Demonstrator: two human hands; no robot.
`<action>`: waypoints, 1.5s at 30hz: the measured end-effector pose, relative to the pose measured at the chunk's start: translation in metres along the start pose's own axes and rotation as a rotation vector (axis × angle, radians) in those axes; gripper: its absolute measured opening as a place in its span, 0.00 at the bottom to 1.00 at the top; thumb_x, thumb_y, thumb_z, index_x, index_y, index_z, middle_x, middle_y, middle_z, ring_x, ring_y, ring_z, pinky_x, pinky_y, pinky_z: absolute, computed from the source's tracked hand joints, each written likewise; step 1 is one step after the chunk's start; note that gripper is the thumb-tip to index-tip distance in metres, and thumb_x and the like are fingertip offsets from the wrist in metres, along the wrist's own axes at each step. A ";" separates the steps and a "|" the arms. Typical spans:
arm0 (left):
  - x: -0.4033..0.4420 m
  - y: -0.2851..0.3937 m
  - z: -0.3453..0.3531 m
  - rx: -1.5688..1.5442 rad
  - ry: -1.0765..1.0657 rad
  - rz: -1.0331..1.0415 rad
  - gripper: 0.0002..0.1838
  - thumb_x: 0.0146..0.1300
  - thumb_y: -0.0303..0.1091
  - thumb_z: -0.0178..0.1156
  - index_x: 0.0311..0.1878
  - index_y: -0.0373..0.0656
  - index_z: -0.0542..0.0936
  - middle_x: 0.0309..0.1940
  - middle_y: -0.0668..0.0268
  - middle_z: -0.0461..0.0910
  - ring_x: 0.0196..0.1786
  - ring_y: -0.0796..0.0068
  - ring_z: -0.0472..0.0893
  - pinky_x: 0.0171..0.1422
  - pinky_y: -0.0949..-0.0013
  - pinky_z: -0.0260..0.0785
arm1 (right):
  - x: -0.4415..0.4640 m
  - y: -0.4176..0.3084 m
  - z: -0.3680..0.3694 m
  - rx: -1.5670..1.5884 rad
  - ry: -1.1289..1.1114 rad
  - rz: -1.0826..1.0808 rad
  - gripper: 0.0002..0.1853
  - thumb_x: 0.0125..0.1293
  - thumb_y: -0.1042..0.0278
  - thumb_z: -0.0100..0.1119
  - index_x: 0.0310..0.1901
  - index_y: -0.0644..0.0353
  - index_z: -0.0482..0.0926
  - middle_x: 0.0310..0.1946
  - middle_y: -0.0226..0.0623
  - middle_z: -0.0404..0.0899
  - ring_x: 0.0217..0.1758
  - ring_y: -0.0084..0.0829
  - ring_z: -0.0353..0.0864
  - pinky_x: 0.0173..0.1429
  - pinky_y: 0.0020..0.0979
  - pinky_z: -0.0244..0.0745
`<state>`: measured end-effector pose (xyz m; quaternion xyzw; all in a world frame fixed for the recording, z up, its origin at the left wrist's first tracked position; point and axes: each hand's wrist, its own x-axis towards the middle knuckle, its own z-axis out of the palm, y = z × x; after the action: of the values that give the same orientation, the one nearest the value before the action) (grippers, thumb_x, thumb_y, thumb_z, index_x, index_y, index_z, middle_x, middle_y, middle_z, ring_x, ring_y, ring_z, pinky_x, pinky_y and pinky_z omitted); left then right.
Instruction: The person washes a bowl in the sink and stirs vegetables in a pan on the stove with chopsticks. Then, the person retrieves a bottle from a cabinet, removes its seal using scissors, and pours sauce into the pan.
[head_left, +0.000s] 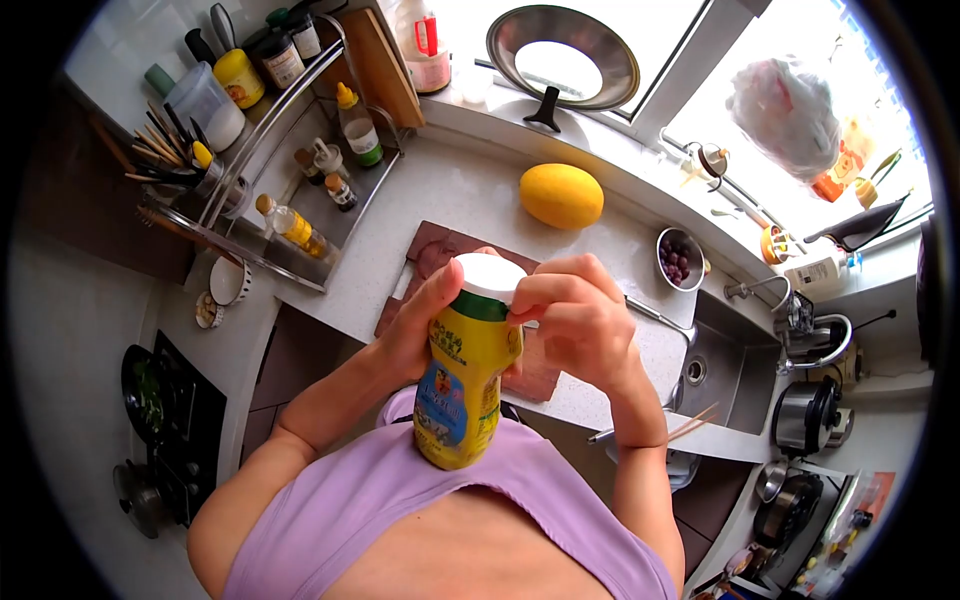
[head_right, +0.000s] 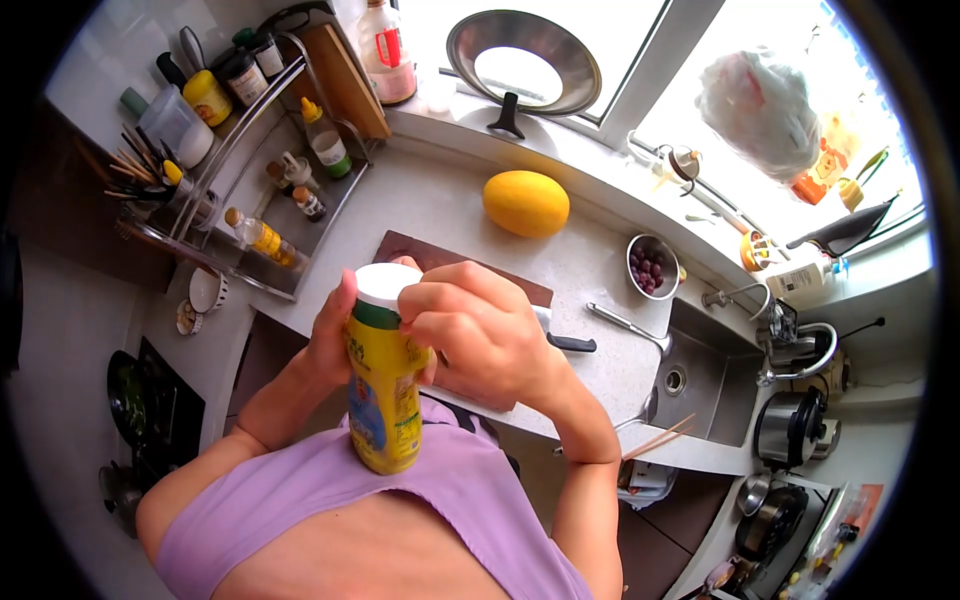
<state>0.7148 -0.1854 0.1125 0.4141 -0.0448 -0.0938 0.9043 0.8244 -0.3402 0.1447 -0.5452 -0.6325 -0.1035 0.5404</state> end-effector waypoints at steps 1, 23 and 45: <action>0.000 -0.001 0.001 -0.003 0.000 0.000 0.39 0.63 0.77 0.41 0.51 0.45 0.63 0.40 0.61 0.75 0.32 0.58 0.83 0.37 0.60 0.77 | 0.004 0.000 -0.001 -0.148 -0.040 -0.106 0.16 0.43 0.69 0.70 0.32 0.58 0.72 0.40 0.34 0.80 0.40 0.35 0.78 0.43 0.34 0.78; 0.000 -0.004 0.008 -0.399 -0.162 0.096 0.46 0.54 0.83 0.47 0.53 0.47 0.59 0.37 0.57 0.75 0.32 0.51 0.83 0.35 0.56 0.78 | -0.003 -0.004 0.019 0.390 0.167 0.294 0.26 0.48 0.67 0.79 0.49 0.63 0.80 0.44 0.38 0.75 0.40 0.25 0.77 0.43 0.23 0.74; 0.014 -0.092 -0.019 0.183 -0.452 -0.497 0.22 0.51 0.32 0.75 0.48 0.40 0.78 0.45 0.64 0.82 0.50 0.72 0.80 0.57 0.68 0.73 | -0.011 0.038 0.023 0.710 -0.941 0.724 0.03 0.63 0.75 0.61 0.34 0.64 0.77 0.22 0.34 0.80 0.27 0.23 0.79 0.33 0.27 0.72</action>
<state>0.7191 -0.2331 0.0303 0.4603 -0.1499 -0.3958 0.7804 0.8394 -0.3150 0.1095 -0.4991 -0.5737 0.5441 0.3546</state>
